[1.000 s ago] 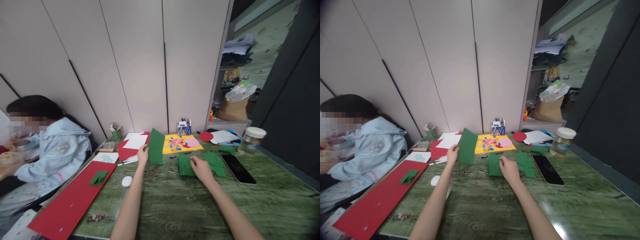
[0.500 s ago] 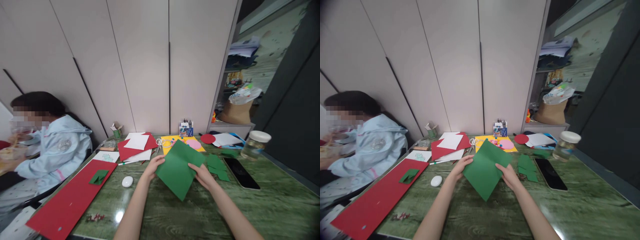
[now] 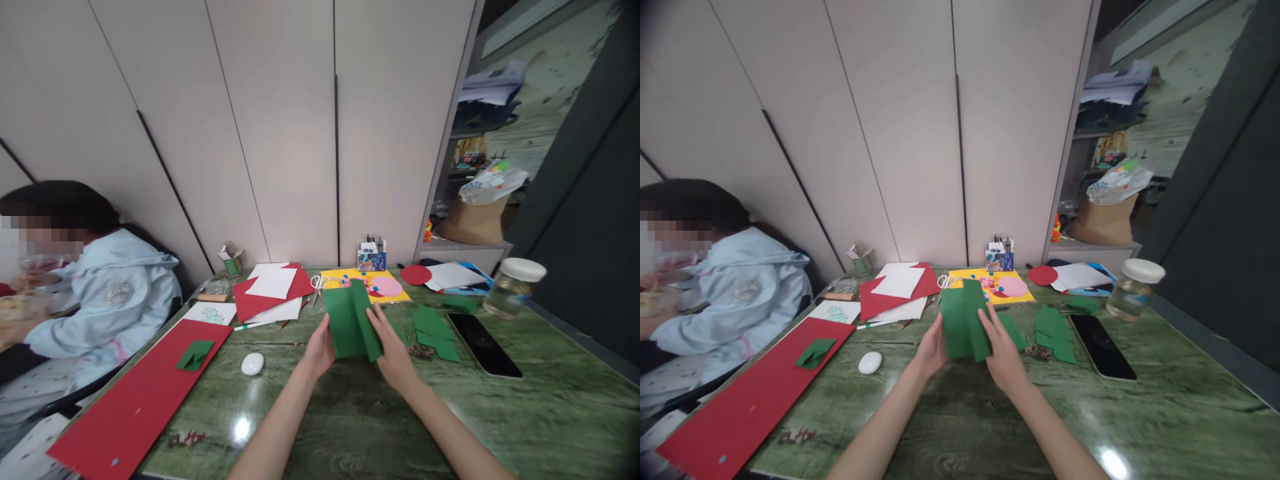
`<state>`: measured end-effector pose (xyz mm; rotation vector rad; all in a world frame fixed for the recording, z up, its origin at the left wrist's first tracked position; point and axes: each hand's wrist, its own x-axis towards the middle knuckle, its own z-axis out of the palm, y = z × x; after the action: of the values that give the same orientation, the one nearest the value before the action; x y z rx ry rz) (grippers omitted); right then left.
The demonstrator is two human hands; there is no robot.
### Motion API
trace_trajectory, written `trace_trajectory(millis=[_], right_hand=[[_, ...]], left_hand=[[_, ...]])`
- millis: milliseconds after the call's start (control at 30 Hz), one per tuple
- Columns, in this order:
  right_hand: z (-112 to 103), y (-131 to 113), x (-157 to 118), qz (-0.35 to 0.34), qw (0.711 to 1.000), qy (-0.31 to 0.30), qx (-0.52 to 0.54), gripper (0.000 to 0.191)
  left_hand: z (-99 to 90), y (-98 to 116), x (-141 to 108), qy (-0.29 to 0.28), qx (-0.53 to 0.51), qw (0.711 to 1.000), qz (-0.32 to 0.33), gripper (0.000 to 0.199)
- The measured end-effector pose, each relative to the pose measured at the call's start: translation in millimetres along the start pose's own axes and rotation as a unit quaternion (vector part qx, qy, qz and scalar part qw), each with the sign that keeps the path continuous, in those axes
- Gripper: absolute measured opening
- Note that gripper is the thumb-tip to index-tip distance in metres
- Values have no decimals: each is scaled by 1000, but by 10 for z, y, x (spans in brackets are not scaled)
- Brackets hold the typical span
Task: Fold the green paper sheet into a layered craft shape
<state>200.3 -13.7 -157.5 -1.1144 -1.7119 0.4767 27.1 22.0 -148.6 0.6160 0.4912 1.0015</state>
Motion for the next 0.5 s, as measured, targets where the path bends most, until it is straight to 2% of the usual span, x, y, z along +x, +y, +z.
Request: trace_trajectory(millis=[100,233,367,500], right_hand=[[45,-57,-26,-74,982,-79,-154,81],[114,-68,-30,-79,958,-97,-259,79],[163,-87,-41,-65,951,-100,-285,83],[168,-106,-33,-70,970,-104,-206,86]], left_hand=[[26,-12,-25,23,13,999,22,50],[89,-114,-56,51,45,995,73,47],[119,-196,-36,70,80,988,112,44],[70,-132,-20,74,113,982,129,42]])
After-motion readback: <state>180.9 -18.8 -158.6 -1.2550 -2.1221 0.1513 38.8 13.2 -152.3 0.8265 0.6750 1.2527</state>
